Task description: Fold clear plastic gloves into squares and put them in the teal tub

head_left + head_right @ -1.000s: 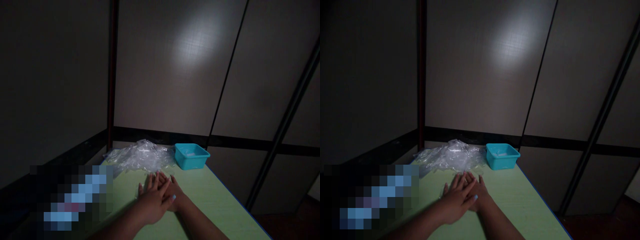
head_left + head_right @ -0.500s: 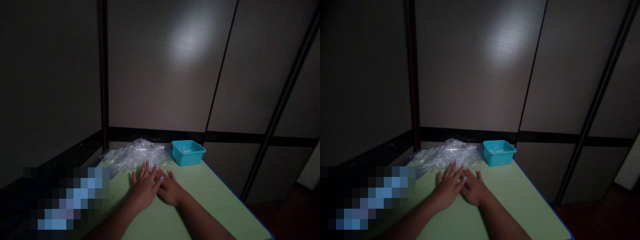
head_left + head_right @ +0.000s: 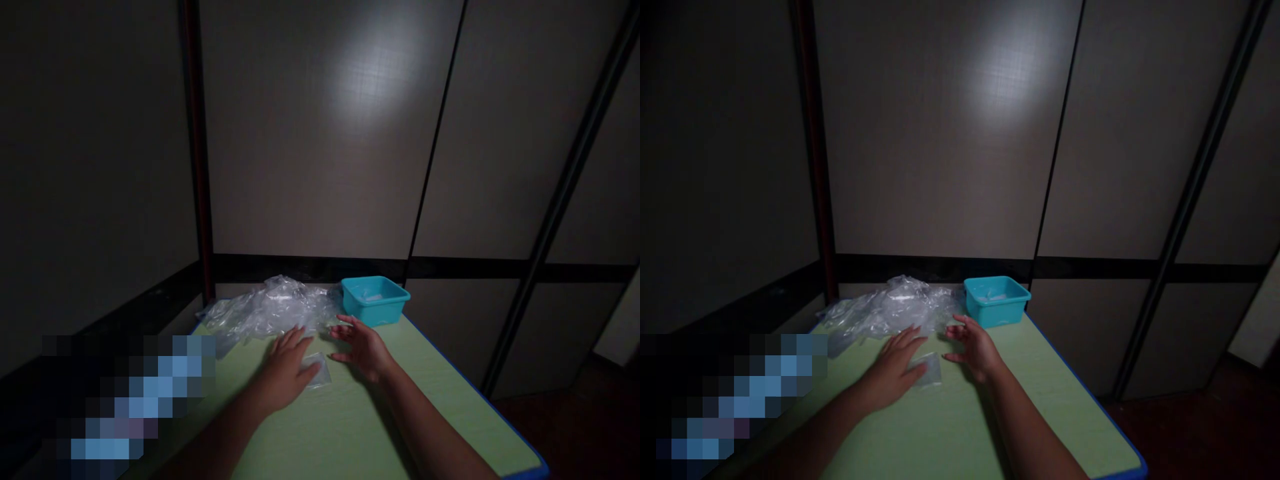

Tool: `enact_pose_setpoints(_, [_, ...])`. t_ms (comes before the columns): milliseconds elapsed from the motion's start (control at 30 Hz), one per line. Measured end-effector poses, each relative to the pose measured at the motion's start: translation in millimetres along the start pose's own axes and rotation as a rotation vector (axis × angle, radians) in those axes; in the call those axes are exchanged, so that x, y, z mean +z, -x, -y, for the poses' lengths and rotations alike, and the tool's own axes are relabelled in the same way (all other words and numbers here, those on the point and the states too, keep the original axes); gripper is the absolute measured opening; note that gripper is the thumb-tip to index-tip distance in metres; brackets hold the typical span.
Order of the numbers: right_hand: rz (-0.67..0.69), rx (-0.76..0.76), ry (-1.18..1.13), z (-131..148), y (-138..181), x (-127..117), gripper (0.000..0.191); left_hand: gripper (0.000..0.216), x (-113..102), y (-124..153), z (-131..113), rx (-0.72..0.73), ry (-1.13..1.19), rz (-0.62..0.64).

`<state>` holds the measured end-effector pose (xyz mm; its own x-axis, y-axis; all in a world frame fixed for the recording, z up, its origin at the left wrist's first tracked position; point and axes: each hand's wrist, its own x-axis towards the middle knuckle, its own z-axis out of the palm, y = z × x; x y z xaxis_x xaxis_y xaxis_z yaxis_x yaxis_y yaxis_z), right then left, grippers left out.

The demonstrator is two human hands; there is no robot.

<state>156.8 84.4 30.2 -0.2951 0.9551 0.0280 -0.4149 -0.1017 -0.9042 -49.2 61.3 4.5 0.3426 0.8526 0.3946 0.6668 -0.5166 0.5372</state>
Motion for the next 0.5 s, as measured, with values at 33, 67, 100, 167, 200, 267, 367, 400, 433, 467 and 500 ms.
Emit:
enact_pose_setpoints(33, [-0.013, 0.027, 0.017, -0.9, -0.6, 0.0, 0.027, 0.059, 0.7, 2.6, 1.1, 0.007, -0.114, 0.065])
enact_pose_setpoints(67, [-0.034, 0.066, 0.047, -2.0, -1.6, -0.2, 0.026, 0.062, 1.5, 4.9, 2.3, 0.001, -0.192, 0.128])
enact_pose_setpoints(100, [-0.058, 0.119, 0.081, -3.0, -2.9, -0.8, 0.025, 0.064, 2.5, 6.8, 3.6, -0.010, -0.239, 0.181])
enact_pose_setpoints(167, [-0.101, 0.244, 0.145, -4.1, -6.1, -3.7, 0.025, 0.066, 4.3, 9.4, 5.8, -0.032, -0.289, 0.264])
enact_pose_setpoints(200, [-0.112, 0.306, 0.169, -4.2, -7.7, -5.8, 0.026, 0.068, 4.9, 10.1, 6.5, -0.042, -0.306, 0.295])
enact_pose_setpoints(267, [-0.107, 0.411, 0.204, -3.8, -10.2, -10.2, 0.029, 0.071, 5.2, 10.8, 6.7, -0.067, -0.330, 0.338])
enact_pose_setpoints(367, [-0.061, 0.560, 0.295, -4.2, -11.2, -13.0, 0.036, 0.072, 4.2, 11.1, 4.7, -0.086, -0.342, 0.374])
enact_pose_setpoints(400, [-0.049, 0.599, 0.330, -4.8, -10.8, -12.3, 0.037, 0.073, 3.8, 11.3, 3.7, -0.090, -0.342, 0.378])
enact_pose_setpoints(433, [-0.039, 0.627, 0.361, -5.5, -10.1, -11.1, 0.038, 0.073, 3.3, 11.5, 2.7, -0.091, -0.340, 0.380])
enact_pose_setpoints(467, [-0.034, 0.640, 0.382, -6.4, -9.3, -9.4, 0.039, 0.073, 3.0, 11.6, 1.8, -0.092, -0.338, 0.381])
enact_pose_setpoints(500, [-0.031, 0.642, 0.394, -7.1, -8.4, -7.6, 0.040, 0.073, 2.7, 11.8, 1.2, -0.094, -0.336, 0.380])
